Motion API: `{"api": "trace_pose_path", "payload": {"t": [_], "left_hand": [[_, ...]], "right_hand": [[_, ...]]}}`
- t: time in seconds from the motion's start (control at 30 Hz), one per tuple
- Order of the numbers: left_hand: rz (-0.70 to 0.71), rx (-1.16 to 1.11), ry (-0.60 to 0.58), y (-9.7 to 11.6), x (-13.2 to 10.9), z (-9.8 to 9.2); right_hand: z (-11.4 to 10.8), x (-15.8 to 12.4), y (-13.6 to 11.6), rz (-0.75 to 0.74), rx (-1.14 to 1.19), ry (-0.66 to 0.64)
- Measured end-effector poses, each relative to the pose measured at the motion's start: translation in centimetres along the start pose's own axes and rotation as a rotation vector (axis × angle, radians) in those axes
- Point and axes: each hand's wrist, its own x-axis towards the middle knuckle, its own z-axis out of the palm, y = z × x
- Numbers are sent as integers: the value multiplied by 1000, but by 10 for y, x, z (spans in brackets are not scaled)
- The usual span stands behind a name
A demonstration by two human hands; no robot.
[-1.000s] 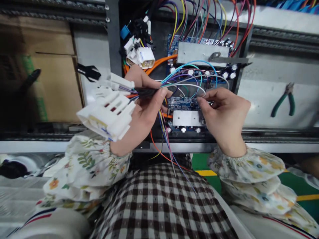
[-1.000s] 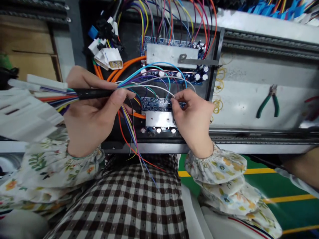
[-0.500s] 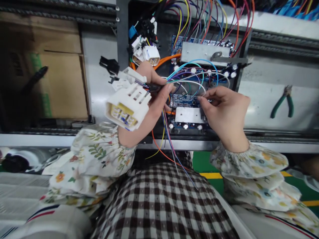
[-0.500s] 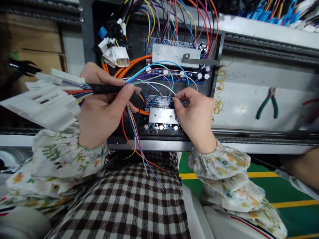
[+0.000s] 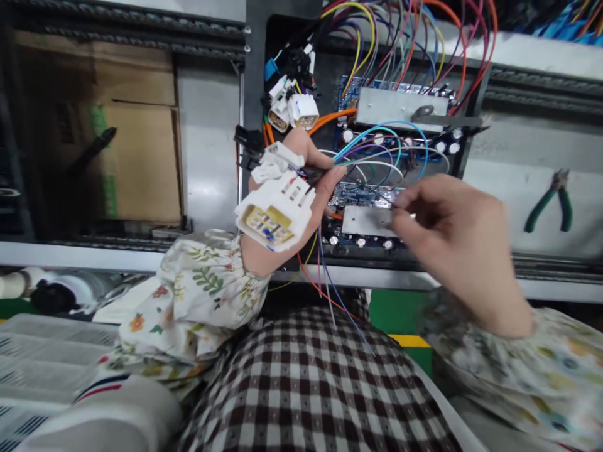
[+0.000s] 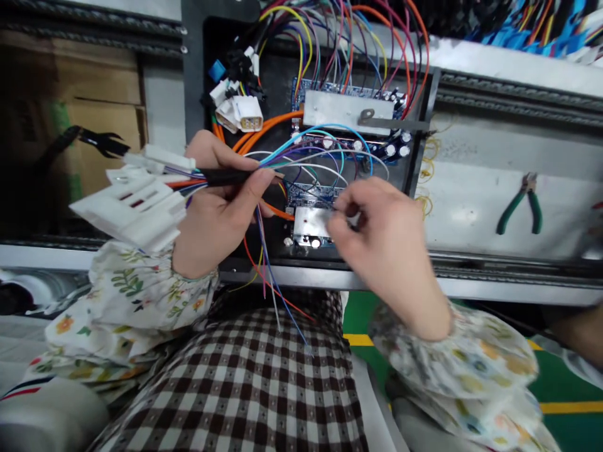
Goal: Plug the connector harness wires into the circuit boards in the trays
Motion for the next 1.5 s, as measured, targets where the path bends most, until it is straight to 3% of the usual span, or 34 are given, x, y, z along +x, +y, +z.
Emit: {"api": "trace_pose_path", "payload": {"t": [0.1,0.2,0.33,0.43,0.83,1.07,1.27,1.37,1.43,1.5], "left_hand": [[-31,-4,1,6,-1,-2],[-134,4,-72,11,-3,-5],[-172,-35,-112,10,-4,-7],[-106,-25,-33,8,-3,-7],[20,-210,9,12,0,-2],[0,-190,20,13,2,-2],[-10,-95,15,11,2,-3],[37,45,26,8,2,-4],[61,35,36,7,3,-3],[32,-27,45,6,3,-2]], "right_hand": [[-10,-5,11,159,172,-56],[4,0,10,218,363,54],[32,16,13,146,135,147],[41,24,18,157,61,142],[42,27,20,82,101,126],[33,24,11,55,-65,99],[15,3,-11,-141,-173,-78],[16,0,-9,0,-205,114],[22,0,-5,52,-87,254],[30,2,-2,31,72,306]]}}
